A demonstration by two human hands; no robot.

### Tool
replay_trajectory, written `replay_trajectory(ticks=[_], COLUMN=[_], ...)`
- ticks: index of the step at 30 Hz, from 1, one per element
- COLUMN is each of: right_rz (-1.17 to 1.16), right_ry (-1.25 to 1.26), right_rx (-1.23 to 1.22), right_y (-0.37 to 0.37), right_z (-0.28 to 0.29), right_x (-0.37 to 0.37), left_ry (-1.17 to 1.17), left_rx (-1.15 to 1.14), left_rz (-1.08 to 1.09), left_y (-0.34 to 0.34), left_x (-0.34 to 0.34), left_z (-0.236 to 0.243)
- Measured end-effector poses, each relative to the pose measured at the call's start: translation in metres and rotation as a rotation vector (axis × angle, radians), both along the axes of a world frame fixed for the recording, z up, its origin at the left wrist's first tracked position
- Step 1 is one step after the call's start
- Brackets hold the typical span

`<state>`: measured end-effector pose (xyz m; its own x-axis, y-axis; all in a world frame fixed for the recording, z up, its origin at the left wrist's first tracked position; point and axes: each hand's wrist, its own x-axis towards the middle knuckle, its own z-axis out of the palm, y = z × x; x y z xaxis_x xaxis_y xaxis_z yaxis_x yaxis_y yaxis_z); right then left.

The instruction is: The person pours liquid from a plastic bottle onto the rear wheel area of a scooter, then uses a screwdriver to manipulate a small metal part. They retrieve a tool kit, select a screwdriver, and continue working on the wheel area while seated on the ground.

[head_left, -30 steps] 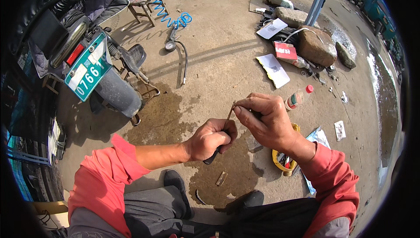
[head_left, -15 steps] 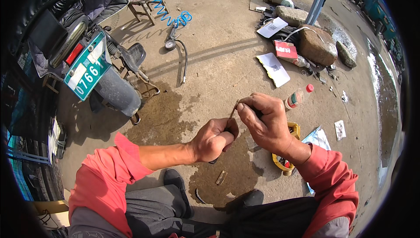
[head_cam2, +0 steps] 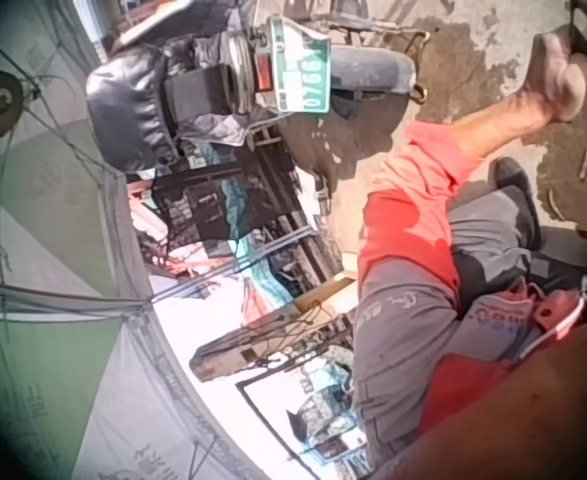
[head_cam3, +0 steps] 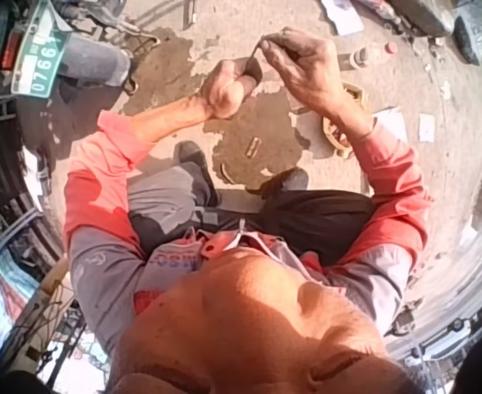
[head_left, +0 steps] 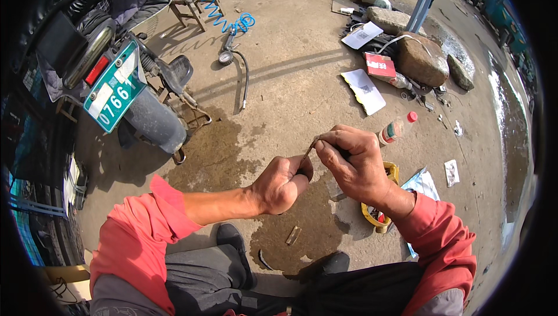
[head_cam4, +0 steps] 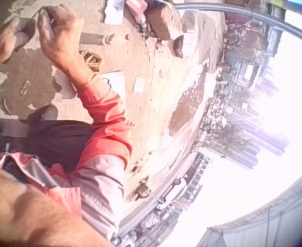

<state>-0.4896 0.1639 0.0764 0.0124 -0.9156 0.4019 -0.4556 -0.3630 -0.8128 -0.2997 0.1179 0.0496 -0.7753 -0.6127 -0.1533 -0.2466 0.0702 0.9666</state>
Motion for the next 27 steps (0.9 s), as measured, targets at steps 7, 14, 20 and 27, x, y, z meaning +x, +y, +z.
replay_trajectory(ticks=[7, 14, 20, 27], right_rz=[0.036, 0.028, 0.067, 0.089], right_ry=[0.114, 0.335, 0.149, -0.077], right_rx=[-0.144, -0.332, -0.159, 0.246], right_y=[-0.001, -0.004, -0.004, 0.003], right_z=[0.0, 0.003, 0.003, -0.004], right_x=[-0.003, -0.009, -0.01, -0.011], left_ry=[0.045, 0.1, 0.11, -0.024], left_rx=[0.072, 0.138, 0.124, 0.073], left_rz=[-0.066, -0.079, -0.052, -0.02], left_y=[-0.003, 0.002, 0.005, 0.004], left_x=[-0.001, 0.0, -0.001, -0.002], left_z=[0.005, -0.003, -0.005, 0.001])
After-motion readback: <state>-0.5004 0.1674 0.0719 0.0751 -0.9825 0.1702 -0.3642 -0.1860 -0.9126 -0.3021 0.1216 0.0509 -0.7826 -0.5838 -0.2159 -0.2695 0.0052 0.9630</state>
